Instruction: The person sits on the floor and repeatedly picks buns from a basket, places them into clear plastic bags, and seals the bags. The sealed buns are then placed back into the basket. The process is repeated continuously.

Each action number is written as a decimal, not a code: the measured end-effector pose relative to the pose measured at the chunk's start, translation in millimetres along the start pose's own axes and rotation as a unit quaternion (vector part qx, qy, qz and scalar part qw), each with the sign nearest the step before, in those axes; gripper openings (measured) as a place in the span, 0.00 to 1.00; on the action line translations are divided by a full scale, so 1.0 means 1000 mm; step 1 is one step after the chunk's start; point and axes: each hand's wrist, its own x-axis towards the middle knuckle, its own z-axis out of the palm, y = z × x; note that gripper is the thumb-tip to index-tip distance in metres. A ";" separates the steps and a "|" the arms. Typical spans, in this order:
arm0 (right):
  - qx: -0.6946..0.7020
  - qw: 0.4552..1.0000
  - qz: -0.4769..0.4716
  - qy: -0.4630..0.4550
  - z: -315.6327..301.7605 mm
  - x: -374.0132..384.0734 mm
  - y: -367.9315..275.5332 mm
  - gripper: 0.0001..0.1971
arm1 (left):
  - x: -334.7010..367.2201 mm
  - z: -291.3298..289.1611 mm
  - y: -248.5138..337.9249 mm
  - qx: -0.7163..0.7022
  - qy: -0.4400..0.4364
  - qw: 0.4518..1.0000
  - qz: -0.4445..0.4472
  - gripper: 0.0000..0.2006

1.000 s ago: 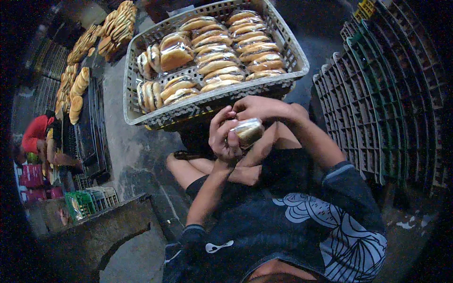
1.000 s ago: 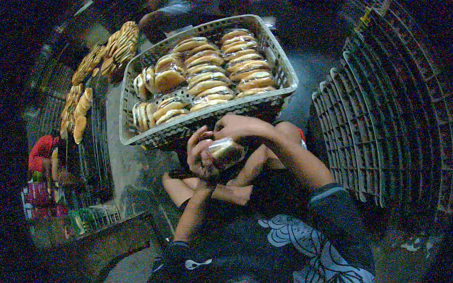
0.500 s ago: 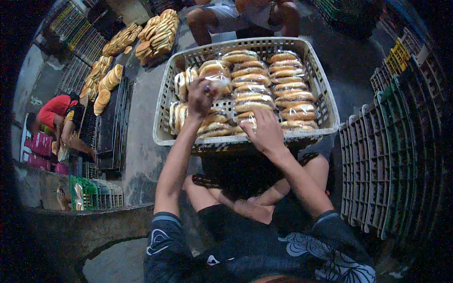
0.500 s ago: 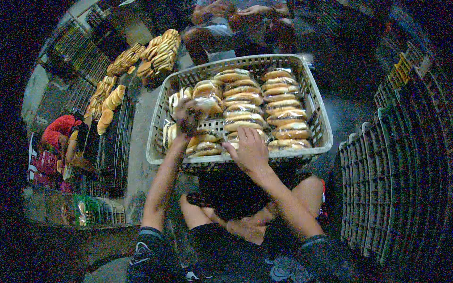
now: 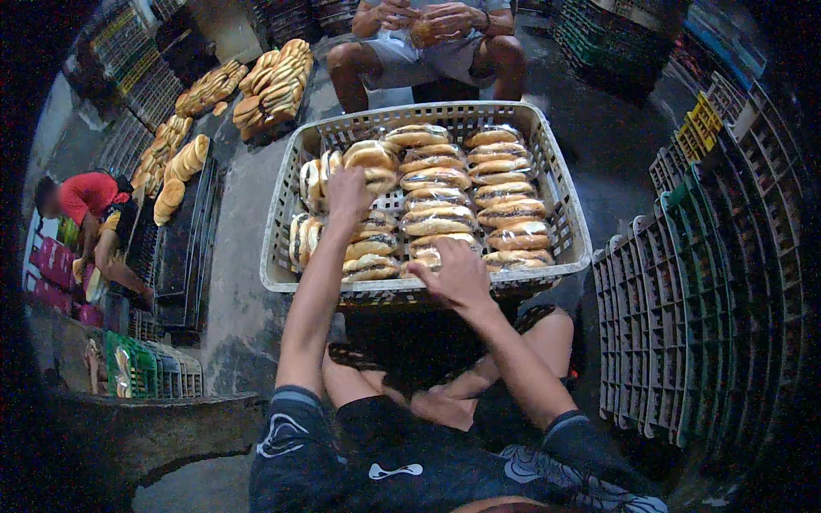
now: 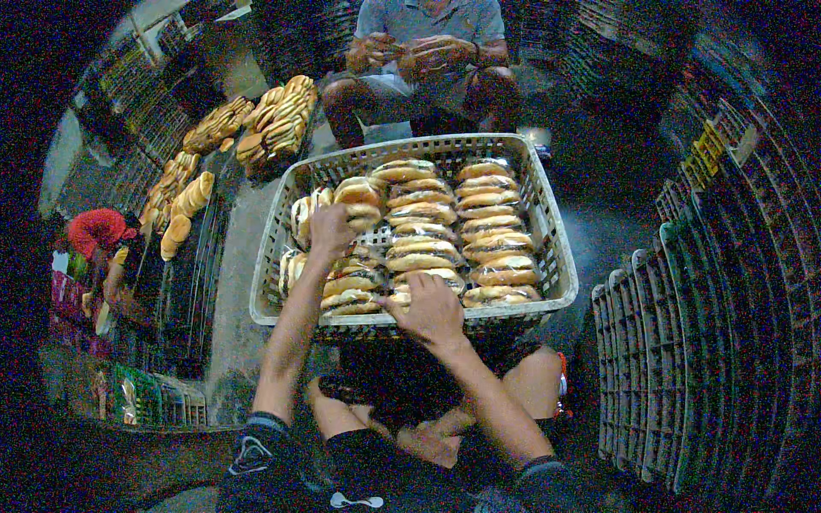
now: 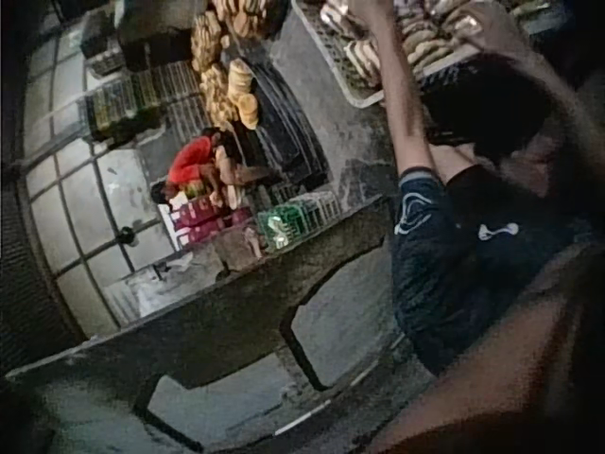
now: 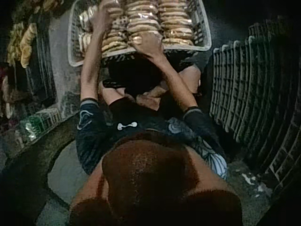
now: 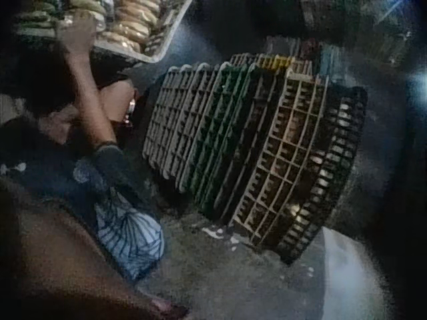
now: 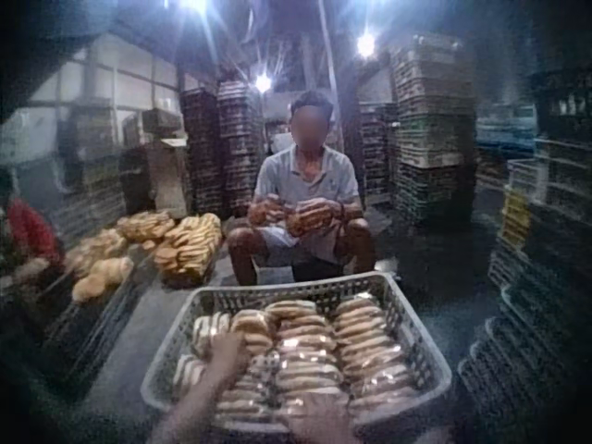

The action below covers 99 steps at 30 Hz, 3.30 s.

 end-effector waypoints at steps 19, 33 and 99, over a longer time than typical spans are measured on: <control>0.207 0.972 0.048 0.097 -0.099 -0.137 -0.021 0.08 | -0.292 0.034 0.124 -0.792 -0.072 0.596 -0.112 0.51; 0.519 0.825 0.190 -0.118 -0.066 -0.127 -0.014 0.12 | -0.248 0.010 0.131 -0.816 -0.078 0.570 -0.061 0.39; -0.323 0.822 0.437 -0.169 -0.031 -0.466 0.400 0.14 | -0.239 0.063 0.186 -0.462 0.146 0.831 -0.272 0.17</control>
